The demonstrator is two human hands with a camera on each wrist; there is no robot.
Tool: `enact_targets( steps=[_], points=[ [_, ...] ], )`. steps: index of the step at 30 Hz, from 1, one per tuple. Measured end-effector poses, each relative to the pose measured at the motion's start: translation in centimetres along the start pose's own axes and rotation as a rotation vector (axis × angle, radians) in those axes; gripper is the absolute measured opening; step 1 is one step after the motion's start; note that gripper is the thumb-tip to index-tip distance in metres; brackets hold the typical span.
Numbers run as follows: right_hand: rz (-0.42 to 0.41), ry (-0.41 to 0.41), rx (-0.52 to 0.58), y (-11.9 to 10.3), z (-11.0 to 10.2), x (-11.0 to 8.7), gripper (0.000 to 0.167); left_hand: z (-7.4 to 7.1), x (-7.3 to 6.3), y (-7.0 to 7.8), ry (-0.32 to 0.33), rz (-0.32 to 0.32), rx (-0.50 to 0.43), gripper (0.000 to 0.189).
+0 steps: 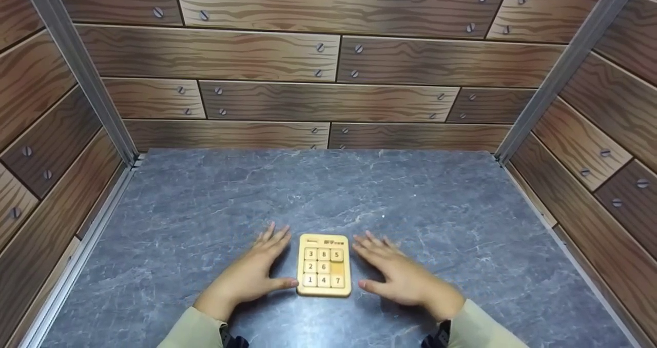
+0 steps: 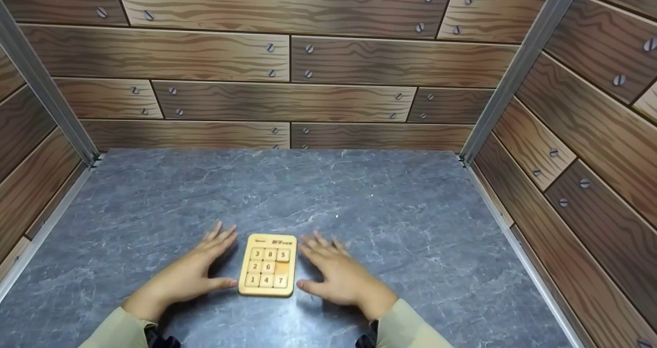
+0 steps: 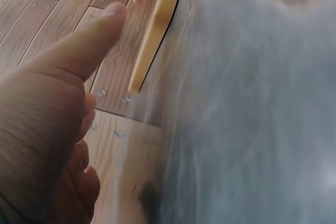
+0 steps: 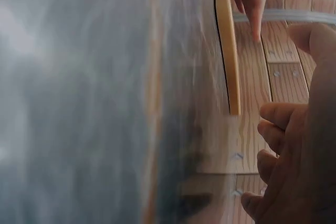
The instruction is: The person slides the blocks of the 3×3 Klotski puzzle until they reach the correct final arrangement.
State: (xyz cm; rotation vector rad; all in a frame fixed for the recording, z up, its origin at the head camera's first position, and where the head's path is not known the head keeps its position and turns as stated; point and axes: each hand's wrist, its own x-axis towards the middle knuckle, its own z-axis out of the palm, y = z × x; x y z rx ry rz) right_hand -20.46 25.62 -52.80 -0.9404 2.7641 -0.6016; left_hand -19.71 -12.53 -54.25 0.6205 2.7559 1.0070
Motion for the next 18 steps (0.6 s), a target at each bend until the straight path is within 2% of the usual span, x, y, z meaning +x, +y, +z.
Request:
enact_targets(
  steps=[8,18],
  points=[
    [-0.054,-0.138,-0.037,-1.6,0.1,1.2,0.091,0.4,0.7,0.7,-0.057,0.046,-0.019,0.112],
    [-0.054,-0.24,-0.092,-2.6,-0.3,1.8,0.097,0.3,1.7,1.4,-0.134,0.017,0.009,0.114]
  ],
)
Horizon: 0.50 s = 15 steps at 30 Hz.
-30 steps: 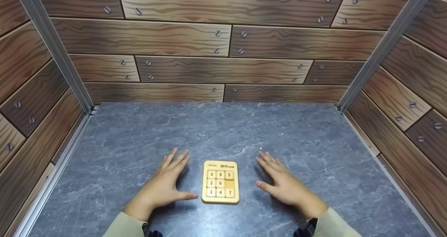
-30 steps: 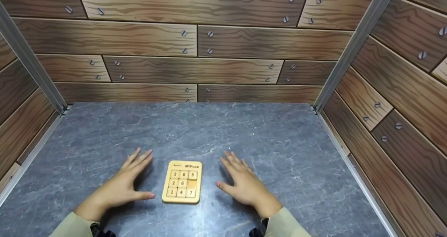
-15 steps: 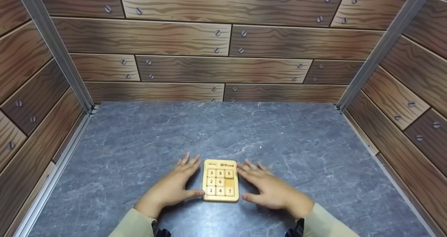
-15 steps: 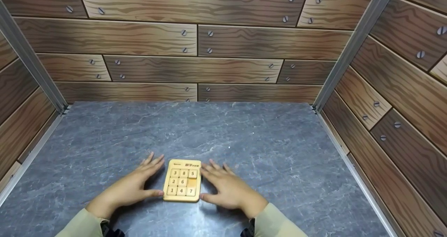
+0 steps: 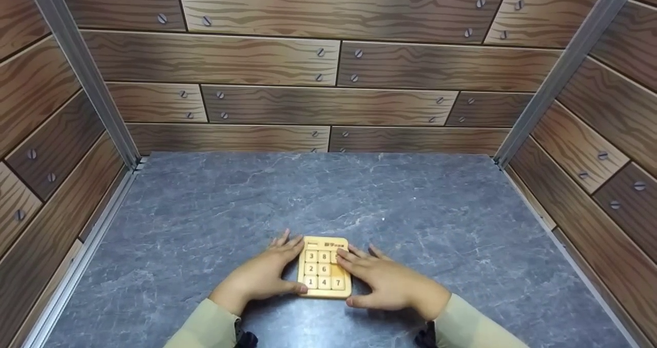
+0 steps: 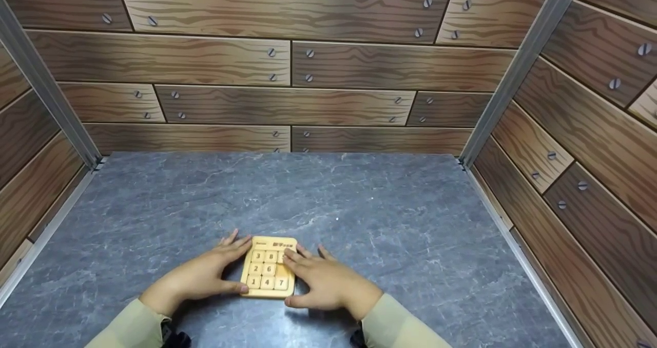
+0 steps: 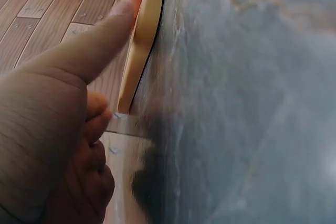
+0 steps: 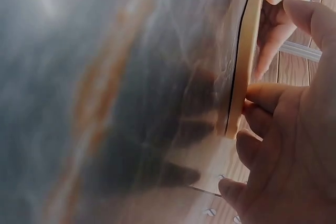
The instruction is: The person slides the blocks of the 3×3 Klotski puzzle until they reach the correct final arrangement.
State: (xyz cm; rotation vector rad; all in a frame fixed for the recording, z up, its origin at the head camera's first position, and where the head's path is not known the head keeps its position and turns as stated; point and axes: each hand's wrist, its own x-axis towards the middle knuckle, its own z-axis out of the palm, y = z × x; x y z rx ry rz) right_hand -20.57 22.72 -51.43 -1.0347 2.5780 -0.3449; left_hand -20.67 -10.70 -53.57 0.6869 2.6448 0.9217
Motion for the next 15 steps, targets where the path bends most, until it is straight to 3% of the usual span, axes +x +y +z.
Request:
enact_targets(
  steps=[15],
  points=[
    [0.016,-0.052,0.056,0.4,-0.9,0.5,0.096,-0.3,1.2,1.6,-0.009,-0.035,0.061,0.118]
  ],
)
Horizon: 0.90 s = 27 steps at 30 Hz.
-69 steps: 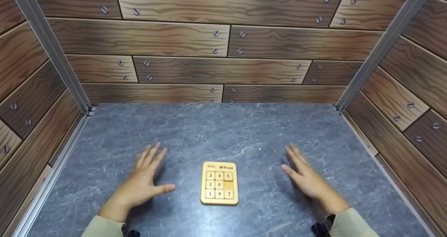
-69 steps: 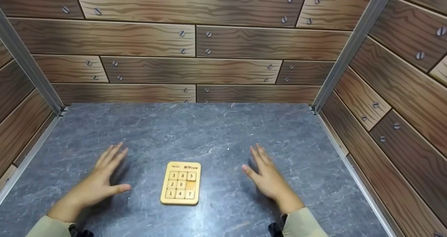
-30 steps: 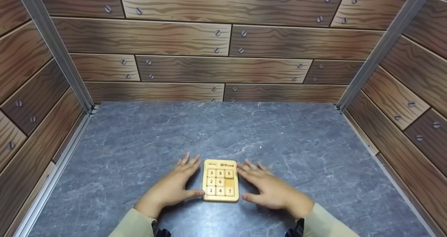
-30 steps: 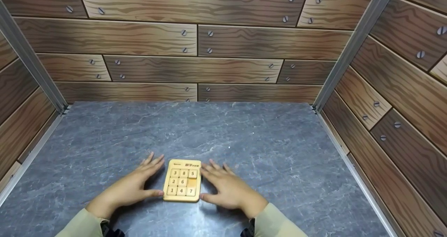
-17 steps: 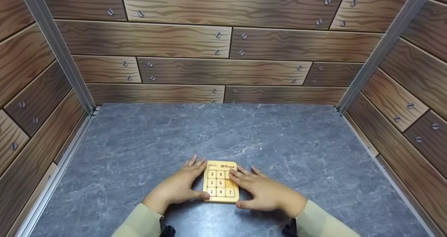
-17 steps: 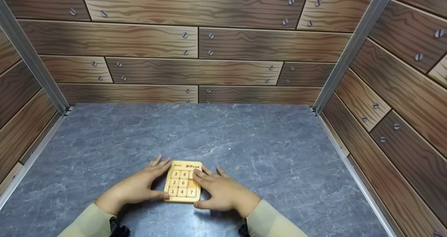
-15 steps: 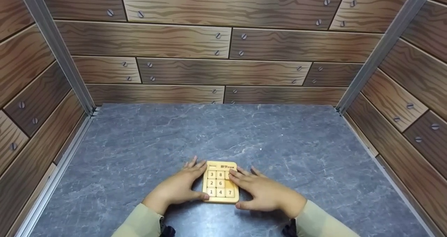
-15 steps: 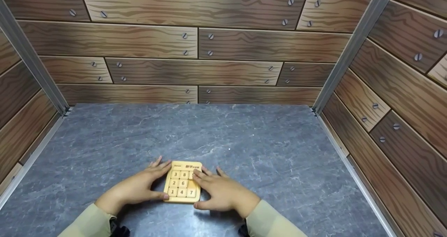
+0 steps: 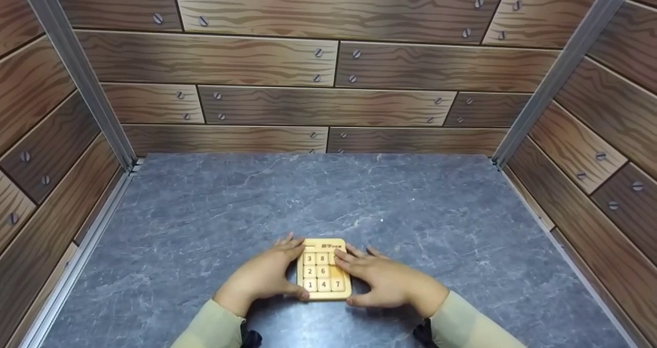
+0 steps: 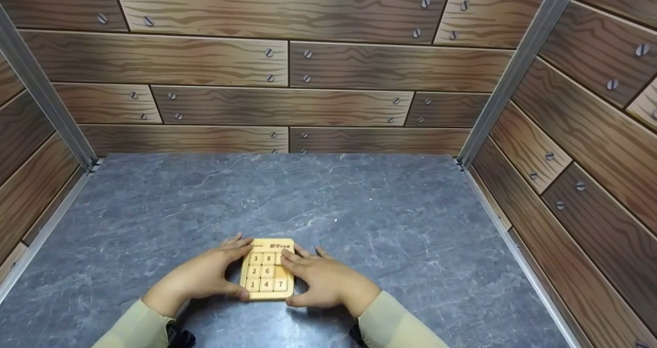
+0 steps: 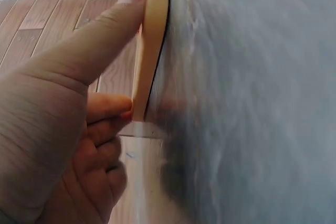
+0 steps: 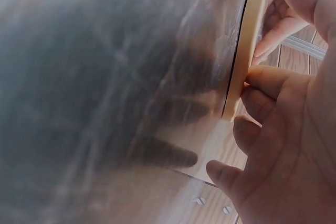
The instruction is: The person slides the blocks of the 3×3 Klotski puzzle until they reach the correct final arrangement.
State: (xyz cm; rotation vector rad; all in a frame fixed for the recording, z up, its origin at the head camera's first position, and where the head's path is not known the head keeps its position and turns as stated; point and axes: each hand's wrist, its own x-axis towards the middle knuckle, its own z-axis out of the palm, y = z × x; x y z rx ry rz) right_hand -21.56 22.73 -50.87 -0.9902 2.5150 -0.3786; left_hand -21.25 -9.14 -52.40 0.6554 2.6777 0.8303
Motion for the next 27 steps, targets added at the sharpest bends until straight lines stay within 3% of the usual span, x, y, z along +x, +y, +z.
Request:
enact_targets(
  steps=[8,19,27],
  points=[
    [0.022,0.024,-0.013,-0.6,0.4,-0.9,0.097,-0.1,0.3,0.9,-0.019,-0.035,0.047,0.118],
    [0.005,-0.007,-0.017,-1.9,0.1,-1.6,0.092,-0.8,0.2,0.8,-0.009,-0.05,0.067,0.119],
    [-0.028,0.126,-0.008,-2.1,-0.3,-0.1,0.077,-0.7,0.1,1.6,-0.022,-0.055,0.104,0.12]
  ],
)
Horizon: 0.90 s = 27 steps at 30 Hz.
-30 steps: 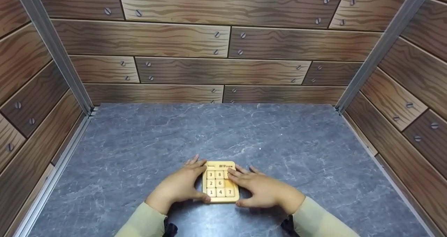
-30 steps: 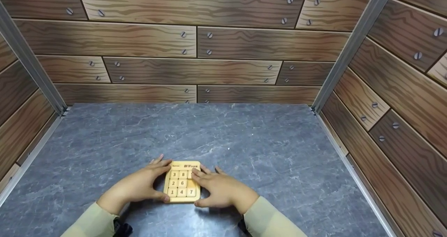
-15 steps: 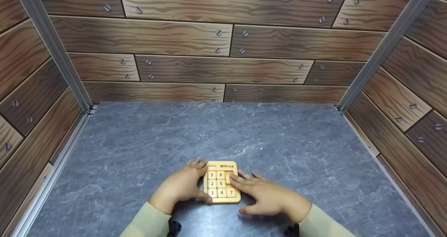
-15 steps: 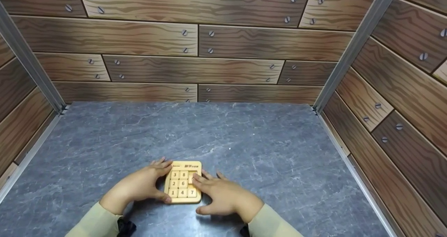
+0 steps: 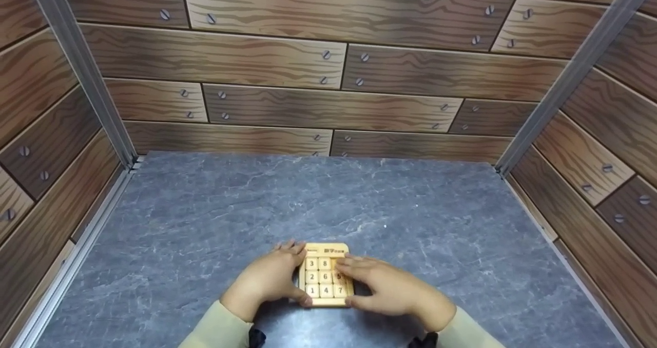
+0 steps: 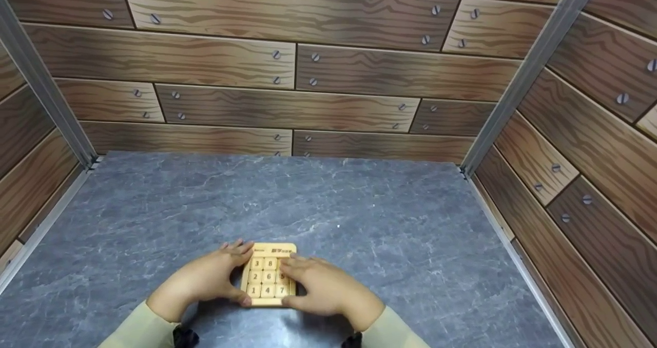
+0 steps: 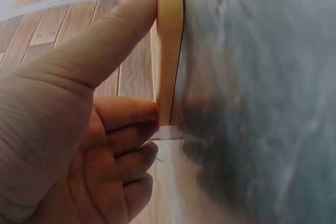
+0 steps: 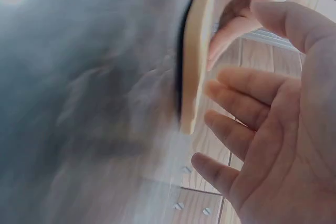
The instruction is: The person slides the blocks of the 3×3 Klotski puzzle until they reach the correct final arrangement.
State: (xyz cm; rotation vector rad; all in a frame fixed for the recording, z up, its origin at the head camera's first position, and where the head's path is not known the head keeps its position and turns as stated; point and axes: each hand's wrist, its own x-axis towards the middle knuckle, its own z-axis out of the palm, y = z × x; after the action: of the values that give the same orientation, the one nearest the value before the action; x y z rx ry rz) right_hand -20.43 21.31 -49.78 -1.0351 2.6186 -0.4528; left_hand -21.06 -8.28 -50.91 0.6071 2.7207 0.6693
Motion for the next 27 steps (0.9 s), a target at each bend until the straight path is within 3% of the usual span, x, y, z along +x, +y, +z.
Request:
enact_targets(
  steps=[3,7,14,19,27],
  points=[
    [-0.01,0.013,0.008,-0.2,0.0,1.3,0.08,-0.3,0.2,0.2,0.012,0.008,0.034,0.12],
    [-0.038,-0.026,0.002,-0.3,0.5,2.4,0.082,-0.3,0.3,0.4,0.009,0.019,0.052,0.119],
    [-0.023,-0.081,0.021,0.2,1.8,1.7,0.083,0.7,-0.1,0.7,-0.013,0.029,0.063,0.118],
    [0.015,-0.087,0.048,0.5,0.6,1.6,0.081,0.4,0.2,0.6,-0.006,0.024,0.072,0.118],
    [0.08,-0.082,-0.008,0.5,-1.1,1.5,0.076,-0.3,0.5,0.4,0.018,0.023,0.088,0.119]
  ],
)
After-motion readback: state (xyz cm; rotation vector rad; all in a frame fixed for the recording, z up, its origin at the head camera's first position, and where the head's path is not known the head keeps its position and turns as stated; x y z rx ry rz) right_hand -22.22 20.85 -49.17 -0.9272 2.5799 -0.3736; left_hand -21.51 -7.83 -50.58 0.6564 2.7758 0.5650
